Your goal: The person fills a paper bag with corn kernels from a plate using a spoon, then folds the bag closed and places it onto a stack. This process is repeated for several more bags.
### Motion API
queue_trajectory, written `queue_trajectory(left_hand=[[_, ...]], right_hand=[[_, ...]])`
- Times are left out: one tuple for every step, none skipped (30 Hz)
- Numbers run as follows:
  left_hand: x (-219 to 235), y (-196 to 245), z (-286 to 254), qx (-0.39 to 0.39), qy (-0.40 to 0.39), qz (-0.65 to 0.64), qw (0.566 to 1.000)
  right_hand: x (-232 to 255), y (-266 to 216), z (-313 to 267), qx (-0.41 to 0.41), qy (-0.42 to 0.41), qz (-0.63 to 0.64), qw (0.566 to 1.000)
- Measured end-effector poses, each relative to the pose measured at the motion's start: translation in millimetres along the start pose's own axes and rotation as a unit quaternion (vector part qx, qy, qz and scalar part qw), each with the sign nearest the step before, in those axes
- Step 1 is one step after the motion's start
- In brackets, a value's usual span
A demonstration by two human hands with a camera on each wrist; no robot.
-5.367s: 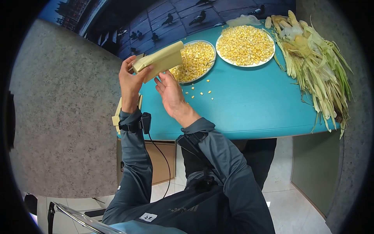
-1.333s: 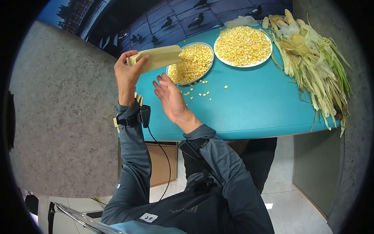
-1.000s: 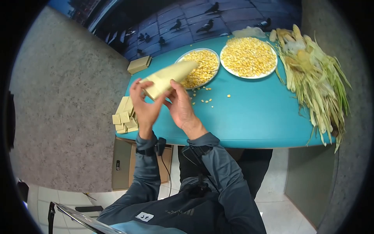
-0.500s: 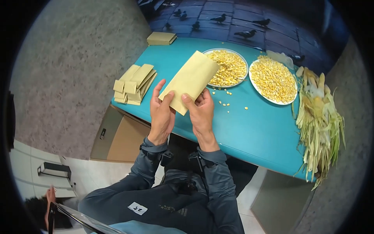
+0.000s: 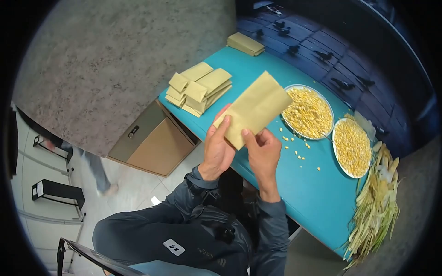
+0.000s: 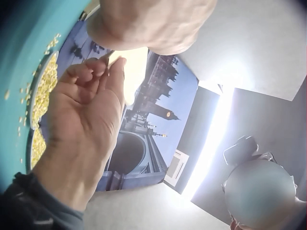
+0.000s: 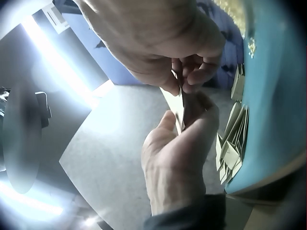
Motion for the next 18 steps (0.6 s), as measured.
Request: queue_trajectory(left_hand=[[3.7,8.5,1.3,-0.009,0.002,-0.033,0.999],[10.5,18.0,1.2,-0.011,0.004,-0.033,0.999],[17.8,29.3,-0.2,-0.014,-0.005,-0.031,0.999],[23.6,38.6,-2.4,-0.017,-0.015,-0.030,0.999],[26.1,44.2,-7.9,-0.017,-0.013,-0.031,0.999],[27.8,49.3,-18.1,-0.031,0.036,0.047,0.998],[29.6,55.3,-28.0,-0.045,0.085,0.125,0.987],[31.6,62.0,-36.4,-0.065,0.098,0.135,0.984],[38.8,67.0,-45.7,-0.065,0.100,0.134,0.984],[48.1,72.6,-55.3,-0.075,0.090,0.153,0.981],[53.1,78.2,-62.5,-0.085,0.081,0.173,0.978],[53.9,84.2,-68.3,-0.100,0.102,0.182,0.973],[59.4,88.0,-73.9,-0.098,0.105,0.183,0.973],[64.7,93.3,-78.8,-0.115,0.108,0.204,0.966],[68.1,97.3,-81.3,-0.131,0.112,0.223,0.959],[70.2,99.5,-82.4,-0.138,0.126,0.226,0.956],[72.9,101.1,-82.4,-0.135,0.128,0.226,0.956],[75.4,101.9,-81.4,-0.141,0.130,0.221,0.956]], right_hand=[[-7.2,-9.7,13.0,0.000,-0.017,-0.035,0.999],[-13.3,-21.2,29.5,0.013,-0.042,-0.106,0.993],[-25.1,-27.9,49.7,0.021,-0.060,-0.122,0.991],[-38.6,-32.9,70.9,0.028,-0.078,-0.137,0.987],[-52.2,-31.1,94.0,-0.010,-0.108,-0.111,0.988],[-66.8,-25.3,116.8,-0.048,-0.137,-0.085,0.986],[-83.3,-14.6,137.1,-0.080,-0.147,-0.042,0.985],[-99.4,-3.6,153.0,-0.114,-0.156,0.001,0.981],[-113.0,-0.6,163.5,-0.115,-0.157,0.000,0.981],[-124.7,4.2,171.8,-0.149,-0.153,-0.002,0.977],[-133.4,9.2,179.5,-0.184,-0.149,-0.004,0.971],[-139.9,13.4,186.6,-0.206,-0.149,-0.016,0.967],[-141.7,17.7,190.4,-0.209,-0.149,-0.015,0.966],[-141.5,17.9,191.9,-0.225,-0.150,-0.042,0.962],[-140.4,17.8,193.4,-0.240,-0.151,-0.069,0.956],[-139.4,16.9,195.4,-0.242,-0.151,-0.070,0.956],[-137.5,16.1,195.2,-0.239,-0.151,-0.088,0.955],[-136.2,15.9,194.5,-0.236,-0.151,-0.107,0.954]])
Point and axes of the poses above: each hand's wrist, its own z-axis towards the middle knuckle, its own x-axis out of the back of the hand, y = z × x, the point moved 2 cm from there along z, towards the middle knuckle, and after that the axes turned 10 degrees about -y, right-handed, at the moved point
